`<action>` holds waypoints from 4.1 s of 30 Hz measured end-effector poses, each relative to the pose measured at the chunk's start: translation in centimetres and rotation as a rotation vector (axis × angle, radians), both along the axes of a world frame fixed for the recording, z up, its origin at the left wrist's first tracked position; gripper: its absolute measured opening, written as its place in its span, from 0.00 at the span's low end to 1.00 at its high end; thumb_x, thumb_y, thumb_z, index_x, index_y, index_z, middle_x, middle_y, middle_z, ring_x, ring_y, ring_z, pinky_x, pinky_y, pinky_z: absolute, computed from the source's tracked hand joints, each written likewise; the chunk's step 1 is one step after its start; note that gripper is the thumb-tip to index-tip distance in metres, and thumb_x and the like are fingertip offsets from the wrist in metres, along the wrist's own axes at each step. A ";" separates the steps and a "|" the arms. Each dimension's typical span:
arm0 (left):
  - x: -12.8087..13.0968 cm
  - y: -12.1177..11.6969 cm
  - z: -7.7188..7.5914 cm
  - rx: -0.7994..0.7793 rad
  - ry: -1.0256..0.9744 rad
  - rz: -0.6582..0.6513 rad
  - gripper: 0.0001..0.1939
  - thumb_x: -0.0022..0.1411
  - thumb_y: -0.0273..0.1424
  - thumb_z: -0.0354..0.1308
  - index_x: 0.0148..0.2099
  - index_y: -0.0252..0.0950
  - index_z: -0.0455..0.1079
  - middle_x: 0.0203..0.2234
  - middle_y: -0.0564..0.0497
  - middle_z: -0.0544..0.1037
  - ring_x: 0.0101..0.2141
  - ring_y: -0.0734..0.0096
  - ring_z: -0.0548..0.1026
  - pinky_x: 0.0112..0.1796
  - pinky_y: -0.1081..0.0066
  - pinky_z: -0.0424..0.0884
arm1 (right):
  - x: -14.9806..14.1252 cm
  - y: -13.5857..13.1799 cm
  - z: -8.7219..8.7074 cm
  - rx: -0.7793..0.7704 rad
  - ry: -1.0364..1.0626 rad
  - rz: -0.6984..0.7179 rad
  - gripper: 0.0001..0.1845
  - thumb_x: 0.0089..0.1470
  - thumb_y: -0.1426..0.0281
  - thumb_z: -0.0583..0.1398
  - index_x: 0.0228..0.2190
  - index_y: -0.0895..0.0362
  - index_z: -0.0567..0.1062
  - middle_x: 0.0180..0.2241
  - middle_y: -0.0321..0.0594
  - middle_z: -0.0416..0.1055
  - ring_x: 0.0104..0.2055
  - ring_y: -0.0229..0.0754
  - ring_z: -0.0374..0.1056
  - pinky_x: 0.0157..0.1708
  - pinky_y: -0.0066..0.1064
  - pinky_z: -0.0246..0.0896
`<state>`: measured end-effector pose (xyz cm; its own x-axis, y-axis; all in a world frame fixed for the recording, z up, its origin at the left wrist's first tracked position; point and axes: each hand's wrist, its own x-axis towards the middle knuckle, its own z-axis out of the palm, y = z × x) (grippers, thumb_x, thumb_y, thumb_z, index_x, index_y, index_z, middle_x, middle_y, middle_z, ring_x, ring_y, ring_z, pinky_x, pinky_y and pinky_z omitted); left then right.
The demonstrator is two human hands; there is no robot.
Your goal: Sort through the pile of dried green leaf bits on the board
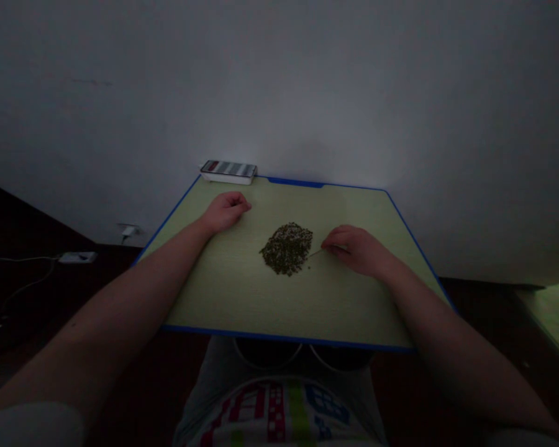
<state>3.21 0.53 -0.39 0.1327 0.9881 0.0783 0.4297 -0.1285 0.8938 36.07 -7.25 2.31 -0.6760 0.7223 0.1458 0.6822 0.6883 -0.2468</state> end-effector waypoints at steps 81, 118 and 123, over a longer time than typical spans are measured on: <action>-0.1 0.0 0.0 0.004 0.005 -0.002 0.11 0.49 0.37 0.56 0.25 0.36 0.60 0.12 0.59 0.59 0.15 0.81 0.56 0.19 0.75 0.52 | -1.4 -2.0 1.9 -0.176 0.589 -0.127 0.04 0.50 0.70 0.60 0.29 0.55 0.75 0.34 0.40 0.76 0.38 0.42 0.71 0.42 0.36 0.63; -0.1 0.1 0.0 0.007 0.005 0.014 0.11 0.49 0.37 0.57 0.25 0.35 0.61 0.12 0.60 0.60 0.15 0.81 0.57 0.19 0.76 0.52 | -1.2 1.6 -2.3 -0.206 0.405 -0.028 0.13 0.42 0.81 0.55 0.24 0.52 0.74 0.37 0.33 0.77 0.51 0.41 0.67 0.50 0.37 0.61; -0.1 -0.1 0.1 0.025 0.033 0.008 0.11 0.49 0.37 0.56 0.24 0.35 0.62 0.12 0.59 0.60 0.16 0.81 0.57 0.20 0.76 0.53 | 0.4 2.0 -1.8 -0.174 0.452 -0.062 0.11 0.44 0.79 0.56 0.24 0.53 0.75 0.34 0.35 0.77 0.49 0.43 0.69 0.48 0.36 0.63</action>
